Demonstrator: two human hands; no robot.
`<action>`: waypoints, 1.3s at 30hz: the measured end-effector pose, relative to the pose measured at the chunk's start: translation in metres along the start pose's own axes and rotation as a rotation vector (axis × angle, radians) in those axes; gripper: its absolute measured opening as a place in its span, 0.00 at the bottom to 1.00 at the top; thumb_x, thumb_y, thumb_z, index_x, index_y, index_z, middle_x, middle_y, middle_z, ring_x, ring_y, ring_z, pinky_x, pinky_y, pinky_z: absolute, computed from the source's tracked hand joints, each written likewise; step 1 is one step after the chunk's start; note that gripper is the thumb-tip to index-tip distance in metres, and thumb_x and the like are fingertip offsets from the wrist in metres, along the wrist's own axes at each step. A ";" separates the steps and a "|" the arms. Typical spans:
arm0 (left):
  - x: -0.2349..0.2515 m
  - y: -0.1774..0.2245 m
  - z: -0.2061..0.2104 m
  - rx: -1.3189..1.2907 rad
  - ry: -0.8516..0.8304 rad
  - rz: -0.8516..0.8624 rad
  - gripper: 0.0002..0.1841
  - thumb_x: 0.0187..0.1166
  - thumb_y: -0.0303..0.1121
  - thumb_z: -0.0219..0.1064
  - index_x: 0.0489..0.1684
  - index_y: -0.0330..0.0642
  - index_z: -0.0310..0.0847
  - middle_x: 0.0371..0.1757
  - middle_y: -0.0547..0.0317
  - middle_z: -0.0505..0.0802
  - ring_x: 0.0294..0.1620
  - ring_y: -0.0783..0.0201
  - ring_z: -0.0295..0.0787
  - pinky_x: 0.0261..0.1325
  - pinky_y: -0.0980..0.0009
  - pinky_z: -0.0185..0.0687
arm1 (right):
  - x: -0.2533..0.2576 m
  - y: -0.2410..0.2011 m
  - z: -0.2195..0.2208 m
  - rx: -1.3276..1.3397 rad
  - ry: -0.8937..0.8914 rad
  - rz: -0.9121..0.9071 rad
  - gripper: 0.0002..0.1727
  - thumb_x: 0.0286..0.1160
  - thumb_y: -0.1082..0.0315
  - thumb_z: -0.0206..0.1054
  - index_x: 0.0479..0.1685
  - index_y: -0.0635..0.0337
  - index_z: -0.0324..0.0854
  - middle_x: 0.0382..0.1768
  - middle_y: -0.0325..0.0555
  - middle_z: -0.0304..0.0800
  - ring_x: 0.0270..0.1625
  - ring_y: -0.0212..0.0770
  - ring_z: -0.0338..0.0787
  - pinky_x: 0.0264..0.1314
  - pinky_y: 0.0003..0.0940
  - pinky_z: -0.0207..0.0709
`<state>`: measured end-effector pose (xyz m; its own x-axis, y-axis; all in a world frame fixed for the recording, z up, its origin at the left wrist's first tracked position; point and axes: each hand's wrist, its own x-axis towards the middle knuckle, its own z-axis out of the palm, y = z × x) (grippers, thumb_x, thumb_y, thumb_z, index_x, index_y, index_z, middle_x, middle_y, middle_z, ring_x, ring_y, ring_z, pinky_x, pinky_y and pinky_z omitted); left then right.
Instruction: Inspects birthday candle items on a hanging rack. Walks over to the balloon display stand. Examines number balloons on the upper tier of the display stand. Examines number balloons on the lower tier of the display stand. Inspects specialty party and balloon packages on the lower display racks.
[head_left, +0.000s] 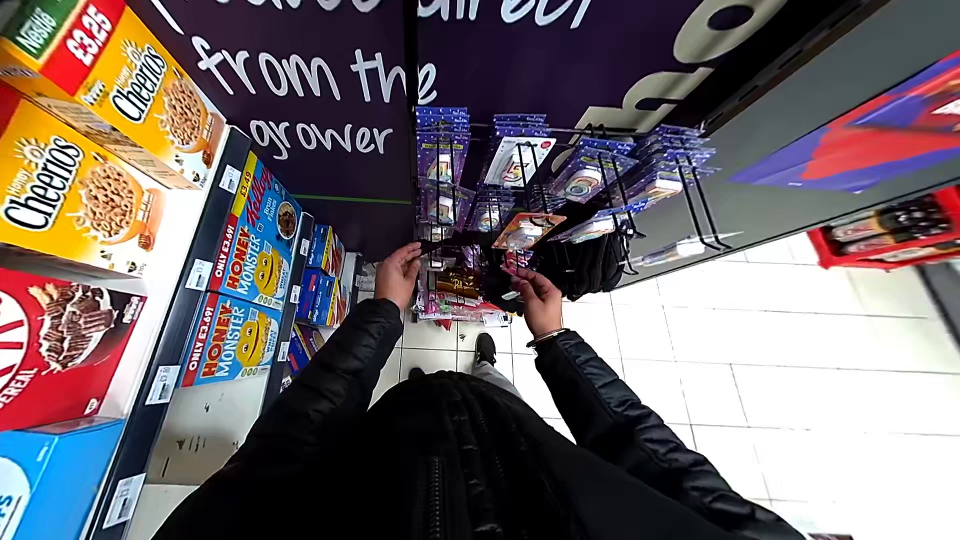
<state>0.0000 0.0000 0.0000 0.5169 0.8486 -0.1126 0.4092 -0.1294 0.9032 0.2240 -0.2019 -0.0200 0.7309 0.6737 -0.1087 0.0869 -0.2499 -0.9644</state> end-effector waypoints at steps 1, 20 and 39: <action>-0.004 0.002 -0.003 0.017 0.003 0.013 0.23 0.85 0.26 0.64 0.79 0.40 0.76 0.78 0.51 0.84 0.75 0.57 0.83 0.79 0.55 0.78 | 0.012 0.011 0.002 -0.014 -0.030 0.004 0.18 0.88 0.67 0.56 0.67 0.64 0.83 0.59 0.52 0.93 0.55 0.42 0.94 0.61 0.43 0.88; -0.108 0.007 -0.073 -0.248 0.188 -0.018 0.30 0.80 0.25 0.64 0.85 0.39 0.65 0.71 0.53 0.89 0.64 0.55 0.92 0.67 0.59 0.90 | 0.133 0.007 0.051 0.053 0.038 -0.224 0.19 0.79 0.67 0.68 0.64 0.69 0.81 0.48 0.53 0.90 0.47 0.35 0.90 0.56 0.34 0.85; -0.089 0.042 -0.039 -0.289 -0.089 0.043 0.32 0.80 0.23 0.64 0.87 0.47 0.63 0.73 0.56 0.87 0.65 0.55 0.91 0.66 0.58 0.90 | -0.025 -0.021 -0.007 0.151 -0.154 -0.122 0.10 0.84 0.72 0.62 0.56 0.65 0.85 0.45 0.50 0.94 0.43 0.41 0.95 0.48 0.41 0.92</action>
<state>-0.0584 -0.0610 0.0643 0.5986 0.7953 -0.0957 0.1610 -0.0024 0.9870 0.2084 -0.2180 0.0046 0.6083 0.7936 -0.0140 0.0573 -0.0616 -0.9965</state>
